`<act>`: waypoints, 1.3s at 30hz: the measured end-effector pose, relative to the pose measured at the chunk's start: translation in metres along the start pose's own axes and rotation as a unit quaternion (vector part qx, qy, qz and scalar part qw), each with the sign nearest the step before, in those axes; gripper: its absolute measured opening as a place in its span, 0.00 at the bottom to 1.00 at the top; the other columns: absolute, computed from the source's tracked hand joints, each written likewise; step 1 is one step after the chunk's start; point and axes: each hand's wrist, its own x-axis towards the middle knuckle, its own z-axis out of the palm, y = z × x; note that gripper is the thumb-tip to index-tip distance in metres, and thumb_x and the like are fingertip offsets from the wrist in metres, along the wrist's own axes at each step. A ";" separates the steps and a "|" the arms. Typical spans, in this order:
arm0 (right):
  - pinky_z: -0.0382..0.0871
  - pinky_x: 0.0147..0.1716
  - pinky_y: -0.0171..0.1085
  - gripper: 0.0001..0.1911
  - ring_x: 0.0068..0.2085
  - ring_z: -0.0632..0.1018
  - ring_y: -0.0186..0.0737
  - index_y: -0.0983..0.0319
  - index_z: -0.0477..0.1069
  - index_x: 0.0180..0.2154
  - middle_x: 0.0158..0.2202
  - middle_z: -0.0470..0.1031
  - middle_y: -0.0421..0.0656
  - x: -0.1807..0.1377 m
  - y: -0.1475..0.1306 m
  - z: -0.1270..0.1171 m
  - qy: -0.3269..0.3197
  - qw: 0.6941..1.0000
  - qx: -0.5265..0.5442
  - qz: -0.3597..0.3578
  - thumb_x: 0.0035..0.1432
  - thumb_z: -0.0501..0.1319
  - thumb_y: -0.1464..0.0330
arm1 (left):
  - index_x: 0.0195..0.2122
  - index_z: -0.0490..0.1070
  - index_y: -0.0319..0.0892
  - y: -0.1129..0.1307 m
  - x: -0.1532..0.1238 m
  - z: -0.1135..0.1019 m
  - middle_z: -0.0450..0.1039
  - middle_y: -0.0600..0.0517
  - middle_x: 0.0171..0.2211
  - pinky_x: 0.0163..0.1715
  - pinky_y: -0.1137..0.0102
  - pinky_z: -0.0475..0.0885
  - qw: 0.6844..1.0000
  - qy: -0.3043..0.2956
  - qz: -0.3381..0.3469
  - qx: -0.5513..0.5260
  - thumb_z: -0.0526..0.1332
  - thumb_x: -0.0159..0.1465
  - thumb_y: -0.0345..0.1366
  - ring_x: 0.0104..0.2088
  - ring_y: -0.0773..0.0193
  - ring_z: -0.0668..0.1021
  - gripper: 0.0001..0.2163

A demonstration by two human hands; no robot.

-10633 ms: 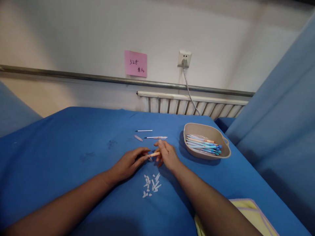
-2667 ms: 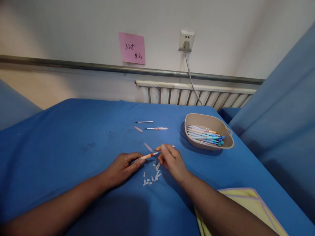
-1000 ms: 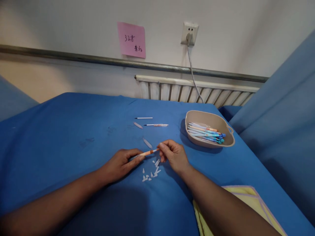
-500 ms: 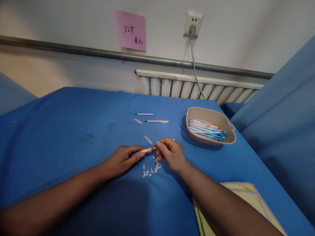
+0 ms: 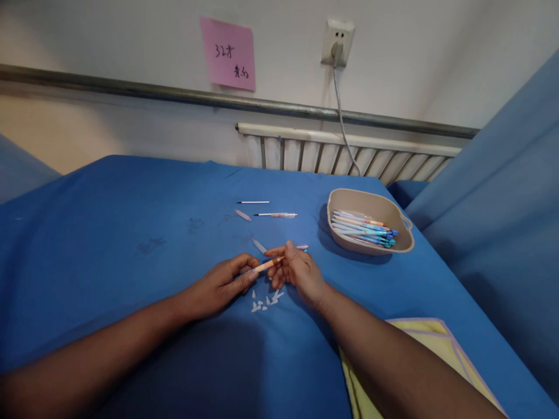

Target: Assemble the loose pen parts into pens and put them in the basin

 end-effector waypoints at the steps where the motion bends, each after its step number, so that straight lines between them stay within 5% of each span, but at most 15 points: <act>1: 0.64 0.21 0.32 0.31 0.21 0.72 0.32 0.65 0.70 0.40 0.25 0.72 0.43 0.000 -0.001 0.001 -0.005 1.000 0.008 0.005 0.56 0.47 0.45 | 0.38 0.66 0.41 0.000 0.000 0.000 0.68 0.54 0.29 0.31 0.72 0.65 1.000 -0.002 -0.005 -0.012 0.48 0.65 0.45 0.30 0.66 0.69 0.14; 7: 0.63 0.20 0.31 0.33 0.20 0.70 0.31 0.64 0.69 0.39 0.25 0.71 0.42 0.001 -0.004 -0.002 0.052 0.999 -0.010 -0.002 0.54 0.45 0.42 | 0.34 0.64 0.40 -0.007 0.004 0.001 0.65 0.56 0.24 0.23 0.76 0.61 0.981 -0.015 -0.050 -0.184 0.51 0.64 0.45 0.22 0.72 0.65 0.13; 14: 0.61 0.19 0.31 0.26 0.20 0.69 0.31 0.65 0.69 0.36 0.25 0.71 0.41 0.001 0.001 -0.009 0.090 0.996 -0.021 -0.017 0.54 0.55 0.47 | 0.36 0.69 0.37 -0.022 0.011 -0.009 0.69 0.51 0.32 0.28 0.75 0.65 0.876 0.057 -0.080 -0.472 0.60 0.60 0.39 0.28 0.72 0.70 0.09; 20: 0.62 0.21 0.31 0.23 0.21 0.69 0.30 0.65 0.69 0.36 0.25 0.70 0.40 -0.003 0.004 -0.007 0.070 0.995 -0.076 -0.019 0.54 0.56 0.50 | 0.35 0.72 0.38 -0.024 0.010 -0.018 0.71 0.49 0.36 0.34 0.73 0.68 0.820 0.113 -0.090 -0.554 0.62 0.58 0.34 0.32 0.70 0.72 0.06; 24: 0.61 0.20 0.31 0.23 0.20 0.69 0.30 0.65 0.69 0.36 0.24 0.70 0.40 -0.002 0.006 -0.007 0.064 0.994 -0.086 -0.016 0.53 0.57 0.50 | 0.37 0.73 0.39 -0.023 0.008 -0.019 0.71 0.49 0.35 0.32 0.74 0.67 0.842 0.121 -0.090 -0.518 0.63 0.57 0.37 0.31 0.69 0.72 0.09; 30: 0.61 0.18 0.30 0.26 0.18 0.68 0.28 0.65 0.68 0.34 0.22 0.69 0.38 0.009 0.009 -0.003 0.069 0.994 -0.085 -0.023 0.51 0.56 0.47 | 0.38 0.73 0.38 -0.016 0.005 -0.022 0.69 0.52 0.27 0.23 0.77 0.61 0.920 0.124 -0.107 -0.357 0.64 0.55 0.44 0.24 0.72 0.67 0.15; 39: 0.59 0.16 0.28 0.25 0.16 0.68 0.27 0.65 0.65 0.33 0.19 0.67 0.35 0.028 0.001 -0.006 0.048 0.994 -0.084 -0.046 0.53 0.54 0.48 | 0.36 0.74 0.42 0.037 0.042 -0.032 0.74 0.49 0.36 0.38 0.69 0.66 0.990 0.118 0.027 -0.072 0.60 0.57 0.44 0.38 0.60 0.73 0.12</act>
